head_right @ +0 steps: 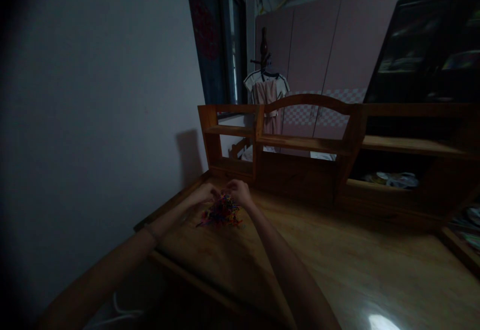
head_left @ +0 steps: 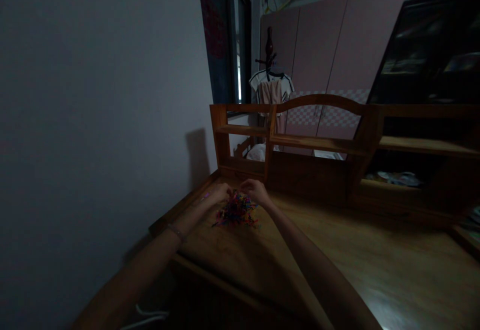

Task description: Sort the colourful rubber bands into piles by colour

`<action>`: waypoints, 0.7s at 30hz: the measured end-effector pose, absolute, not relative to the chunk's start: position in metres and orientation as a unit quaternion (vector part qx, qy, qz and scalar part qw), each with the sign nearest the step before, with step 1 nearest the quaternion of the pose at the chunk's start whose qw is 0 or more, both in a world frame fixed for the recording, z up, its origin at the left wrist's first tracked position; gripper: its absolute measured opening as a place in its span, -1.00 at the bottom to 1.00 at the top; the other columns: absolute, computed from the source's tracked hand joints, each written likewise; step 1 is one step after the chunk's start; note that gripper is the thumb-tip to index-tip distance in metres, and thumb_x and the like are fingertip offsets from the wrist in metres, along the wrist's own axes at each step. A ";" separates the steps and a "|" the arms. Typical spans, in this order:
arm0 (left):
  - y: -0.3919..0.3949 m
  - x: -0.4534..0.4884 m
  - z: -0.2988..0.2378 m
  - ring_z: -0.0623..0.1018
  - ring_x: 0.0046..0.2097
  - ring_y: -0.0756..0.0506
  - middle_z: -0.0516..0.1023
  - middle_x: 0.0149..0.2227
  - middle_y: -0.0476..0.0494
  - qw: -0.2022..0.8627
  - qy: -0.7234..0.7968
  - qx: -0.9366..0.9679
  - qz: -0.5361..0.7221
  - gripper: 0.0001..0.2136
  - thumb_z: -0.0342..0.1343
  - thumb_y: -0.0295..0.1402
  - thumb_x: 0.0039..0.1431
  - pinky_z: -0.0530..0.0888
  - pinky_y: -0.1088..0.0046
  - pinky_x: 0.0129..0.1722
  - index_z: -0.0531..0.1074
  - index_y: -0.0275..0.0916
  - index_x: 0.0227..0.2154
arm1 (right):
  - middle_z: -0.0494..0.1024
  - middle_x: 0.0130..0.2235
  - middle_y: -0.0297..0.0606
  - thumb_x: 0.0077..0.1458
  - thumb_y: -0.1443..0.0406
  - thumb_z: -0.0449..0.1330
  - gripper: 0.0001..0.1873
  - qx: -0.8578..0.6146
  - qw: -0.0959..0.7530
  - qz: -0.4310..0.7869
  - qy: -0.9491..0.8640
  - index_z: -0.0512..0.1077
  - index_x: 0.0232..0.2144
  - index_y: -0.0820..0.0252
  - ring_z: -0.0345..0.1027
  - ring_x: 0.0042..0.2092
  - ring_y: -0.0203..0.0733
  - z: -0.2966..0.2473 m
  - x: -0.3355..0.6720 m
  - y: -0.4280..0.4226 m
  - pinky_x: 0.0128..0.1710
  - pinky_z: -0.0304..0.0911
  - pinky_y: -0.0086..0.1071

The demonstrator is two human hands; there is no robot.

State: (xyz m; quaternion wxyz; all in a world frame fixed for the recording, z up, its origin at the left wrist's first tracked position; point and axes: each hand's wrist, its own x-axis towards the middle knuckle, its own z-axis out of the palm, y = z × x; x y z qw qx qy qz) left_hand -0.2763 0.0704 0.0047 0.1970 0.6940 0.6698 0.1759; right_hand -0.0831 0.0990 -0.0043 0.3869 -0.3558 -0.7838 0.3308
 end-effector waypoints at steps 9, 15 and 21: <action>0.080 -0.260 0.065 0.56 -0.34 -0.09 0.59 -0.48 -0.12 0.134 0.647 0.647 0.381 -0.85 0.14 -0.35 0.00 0.41 0.48 -0.30 0.58 -0.29 -0.44 | 0.58 -0.41 -0.24 0.05 0.12 0.16 -0.72 -0.402 0.470 0.334 -0.712 0.47 -0.32 0.21 0.51 -0.40 -0.21 -0.008 0.012 0.072 -0.40 0.38 -0.44; 0.055 -0.158 0.122 0.56 -0.17 -0.06 0.58 -0.15 -0.22 0.132 0.553 0.608 0.554 -0.67 -0.09 -0.29 0.24 0.44 0.50 -0.19 0.46 -0.34 -0.09 | 0.26 -0.75 -0.43 0.11 -0.09 0.05 -0.48 -0.474 0.500 0.280 -0.669 0.48 -0.39 0.25 0.10 -0.75 -0.35 0.004 0.094 0.027 -0.74 -0.04 -0.52; -0.049 -0.076 0.056 0.57 -0.21 -0.10 0.60 -0.34 -0.11 0.279 0.461 0.636 0.553 -0.69 -0.08 -0.11 0.23 0.47 0.41 -0.12 0.47 -0.17 -0.36 | 0.53 -0.47 -0.23 0.12 -0.13 0.01 -0.46 -0.589 0.477 0.157 -0.633 0.55 -0.46 0.13 0.42 -0.48 -0.19 0.003 0.206 -0.068 -0.48 0.26 -0.45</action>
